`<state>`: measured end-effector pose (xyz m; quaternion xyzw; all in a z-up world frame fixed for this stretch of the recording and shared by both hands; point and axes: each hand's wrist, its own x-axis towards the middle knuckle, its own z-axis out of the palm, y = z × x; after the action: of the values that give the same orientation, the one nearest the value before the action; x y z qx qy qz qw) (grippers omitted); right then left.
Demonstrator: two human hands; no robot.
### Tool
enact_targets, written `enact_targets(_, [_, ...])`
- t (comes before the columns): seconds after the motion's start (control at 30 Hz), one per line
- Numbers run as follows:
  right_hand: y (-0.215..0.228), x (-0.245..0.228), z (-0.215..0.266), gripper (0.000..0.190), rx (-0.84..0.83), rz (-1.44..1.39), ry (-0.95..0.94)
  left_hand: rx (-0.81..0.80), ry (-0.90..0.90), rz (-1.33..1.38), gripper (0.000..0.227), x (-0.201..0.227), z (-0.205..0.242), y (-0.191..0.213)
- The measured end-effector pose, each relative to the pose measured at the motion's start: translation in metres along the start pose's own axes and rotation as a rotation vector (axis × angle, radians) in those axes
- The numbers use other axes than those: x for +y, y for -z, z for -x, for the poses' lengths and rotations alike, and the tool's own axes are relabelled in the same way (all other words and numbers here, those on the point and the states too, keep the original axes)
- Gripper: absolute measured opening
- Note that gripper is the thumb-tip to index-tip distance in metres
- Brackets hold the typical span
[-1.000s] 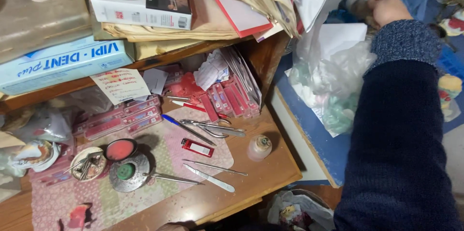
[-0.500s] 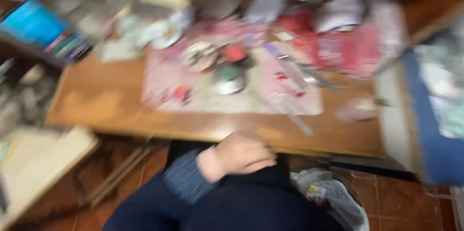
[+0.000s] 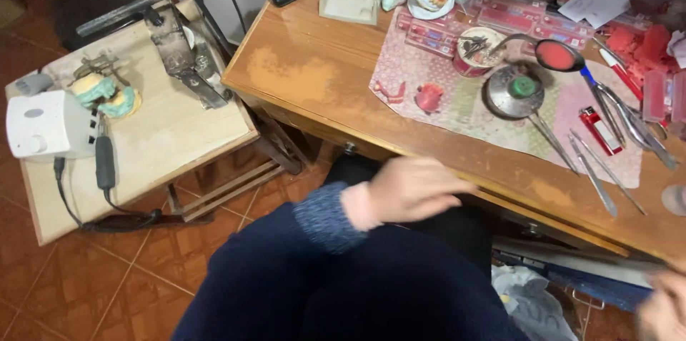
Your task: The person shapes a yellow wax dental model using a metal tool, then places a pink wax strip inside it. They subsequently handle a small bottle, open a water bottle, and pour water into the small bottle before placing it back on the table.
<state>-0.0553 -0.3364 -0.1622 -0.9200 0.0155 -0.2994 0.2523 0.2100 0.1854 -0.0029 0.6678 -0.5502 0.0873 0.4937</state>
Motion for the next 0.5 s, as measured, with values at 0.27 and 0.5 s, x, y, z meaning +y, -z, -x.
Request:
enact_targets(0.27, [-0.143,-0.331,-0.192,0.018,-0.096,-0.011,0.249,0.324,0.287,-0.499,0.028,-0.020,0.108,0.120])
enact_targets(0.5, [-0.242,-0.425,-0.247,0.049,-0.268,0.111,0.507,0.503,0.523,-0.660,0.020,-0.011,0.216,0.173])
